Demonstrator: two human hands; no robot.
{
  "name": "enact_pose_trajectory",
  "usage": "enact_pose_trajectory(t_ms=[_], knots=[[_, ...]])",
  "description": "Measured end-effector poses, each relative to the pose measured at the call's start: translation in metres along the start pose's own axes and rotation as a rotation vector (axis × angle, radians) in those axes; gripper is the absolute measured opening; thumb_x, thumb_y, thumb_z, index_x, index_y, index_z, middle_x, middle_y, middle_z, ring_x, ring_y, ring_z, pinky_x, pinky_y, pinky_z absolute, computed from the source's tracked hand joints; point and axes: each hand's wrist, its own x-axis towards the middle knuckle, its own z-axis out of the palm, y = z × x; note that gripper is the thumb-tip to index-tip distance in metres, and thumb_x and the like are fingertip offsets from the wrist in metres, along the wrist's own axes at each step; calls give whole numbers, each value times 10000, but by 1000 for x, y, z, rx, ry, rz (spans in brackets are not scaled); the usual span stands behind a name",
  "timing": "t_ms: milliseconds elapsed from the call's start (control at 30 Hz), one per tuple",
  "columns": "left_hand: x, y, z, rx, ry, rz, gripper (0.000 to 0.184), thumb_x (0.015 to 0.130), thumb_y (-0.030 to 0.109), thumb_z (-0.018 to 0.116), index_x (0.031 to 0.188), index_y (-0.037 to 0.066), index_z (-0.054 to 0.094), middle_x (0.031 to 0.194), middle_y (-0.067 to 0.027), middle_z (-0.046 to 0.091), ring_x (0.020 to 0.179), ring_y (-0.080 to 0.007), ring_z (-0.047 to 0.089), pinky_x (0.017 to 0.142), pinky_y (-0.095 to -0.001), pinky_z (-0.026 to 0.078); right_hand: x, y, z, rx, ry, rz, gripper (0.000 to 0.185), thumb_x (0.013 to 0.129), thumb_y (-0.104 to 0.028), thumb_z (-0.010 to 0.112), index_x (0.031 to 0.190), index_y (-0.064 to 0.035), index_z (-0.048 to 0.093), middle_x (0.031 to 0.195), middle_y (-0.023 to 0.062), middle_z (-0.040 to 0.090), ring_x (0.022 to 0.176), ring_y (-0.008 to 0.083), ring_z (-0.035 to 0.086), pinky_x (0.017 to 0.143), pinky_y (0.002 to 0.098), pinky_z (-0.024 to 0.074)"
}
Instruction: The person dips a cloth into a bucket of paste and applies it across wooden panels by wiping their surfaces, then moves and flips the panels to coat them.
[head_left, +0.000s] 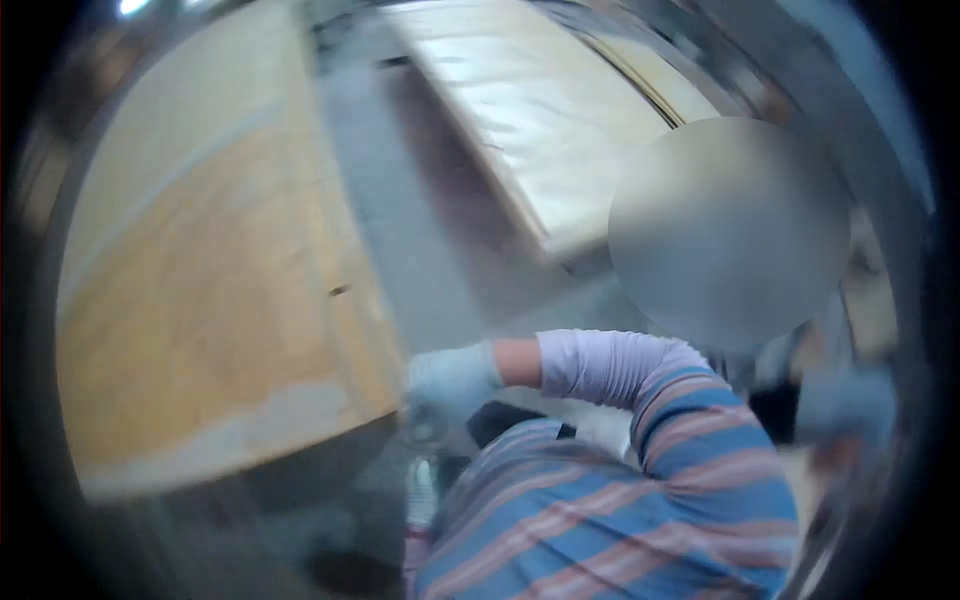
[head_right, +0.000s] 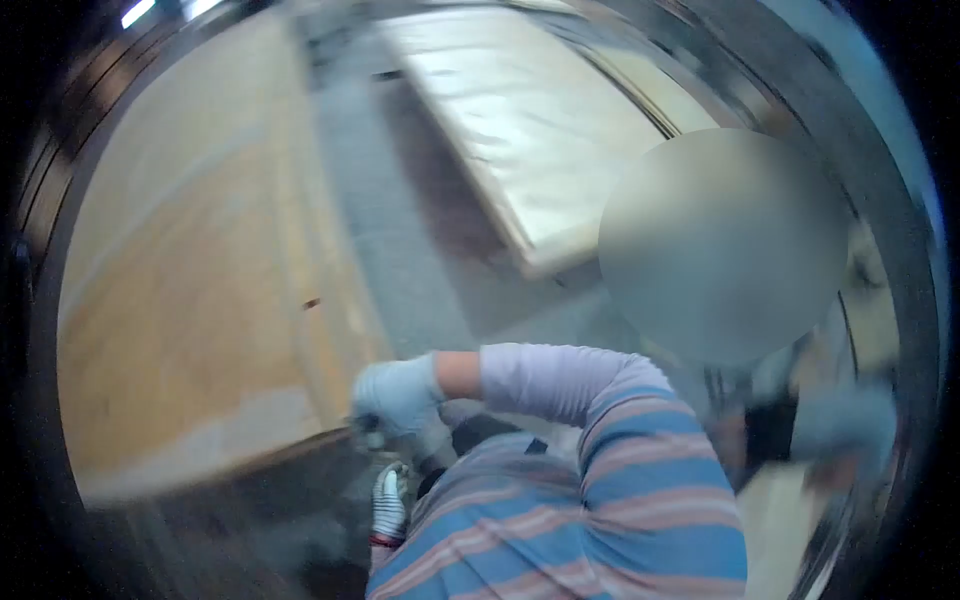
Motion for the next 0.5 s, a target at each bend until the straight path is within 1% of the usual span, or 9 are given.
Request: enact_pose_trajectory(t_ms=[67, 133, 200, 233, 300, 367, 400, 467, 500], knots=[[8, -11, -23, 212, -121, 58, 381, 1003, 346, 466, 1201, 53, 608, 1143, -88, 641, 1076, -184, 591, 945, -329, 465, -87, 59, 88, 673, 323, 114, 302, 826, -179, 689, 1105, -64, 707, 1014, 159, 714, 896, 233, 696, 795, 353, 536], [23, -1, -26, 286, -213, 13, 375, 1003, 331, 467, 1189, 41, 615, 1135, -92, 642, 1064, -182, 589, 942, -325, 463, -172, 58, 142, 763, 757, 576, 288, 888, -176, 673, 1147, -51, 690, 1095, 108, 711, 977, 157, 666, 859, 317, 521], [36, 23, -30, 368, -318, -31, 370, 1003, 312, 464, 1179, 26, 619, 1131, -101, 642, 1051, -181, 587, 940, -324, 460, -235, 65, 222, 747, 1389, 794, 269, 925, -150, 656, 1175, -52, 676, 1076, 41, 700, 930, 129, 625, 817, 269, 516], [43, 8, -31, 493, -291, 96, 372, 1001, 295, 458, 1180, 11, 619, 1119, -100, 648, 1033, -187, 585, 937, -331, 457, -262, 56, 253, 588, 1563, 1015, 266, 942, -167, 627, 1179, -53, 671, 1053, 44, 694, 921, 133, 619, 810, 267, 505], [21, 92, 27, 506, -325, 16, 347, 996, 243, 459, 1191, 5, 619, 1133, -99, 655, 1064, -192, 590, 949, -330, 455, -304, 74, 339, 697, 2023, 1222, 238, 917, -94, 611, 1138, -51, 686, 1053, 83, 716, 941, 147, 635, 859, 288, 490], [23, 114, 64, 563, -384, -23, 332, 990, 212, 465, 1205, 8, 614, 1161, -109, 655, 1097, -202, 591, 961, -334, 452, -339, 96, 422, 184, 1775, 1605, 295, 937, -224, 583, 1153, -42, 668, 1053, 140, 703, 957, 257, 648, 883, 358, 493], [24, 116, 84, 586, -390, -52, 327, 986, 200, 469, 1211, 10, 612, 1175, -114, 653, 1111, -207, 591, 967, -336, 450, -338, 96, 432, 410, 1890, 1637, 349, 953, -290, 544, 1182, -48, 650, 1064, 151, 693, 977, 319, 641, 902, 382, 484], [19, 136, 116, 725, -481, -76, 383, 983, 211, 441, 1278, -2, 562, 1290, -185, 587, 1214, -281, 546, 1031, -369, 413, -367, 137, 535, 529, 1499, 1832, 348, 974, -242, 471, 1213, -33, 614, 1185, 136, 645, 1134, 298, 576, 975, 383, 431], [20, 132, 124, 785, -535, -65, 382, 977, 195, 440, 1273, -12, 562, 1294, -184, 586, 1225, -276, 540, 1033, -368, 412, -372, 142, 537, 444, 1095, 1842, 359, 909, -251, 549, 1185, -36, 630, 1156, 145, 660, 1076, 320, 605, 947, 393, 452]])
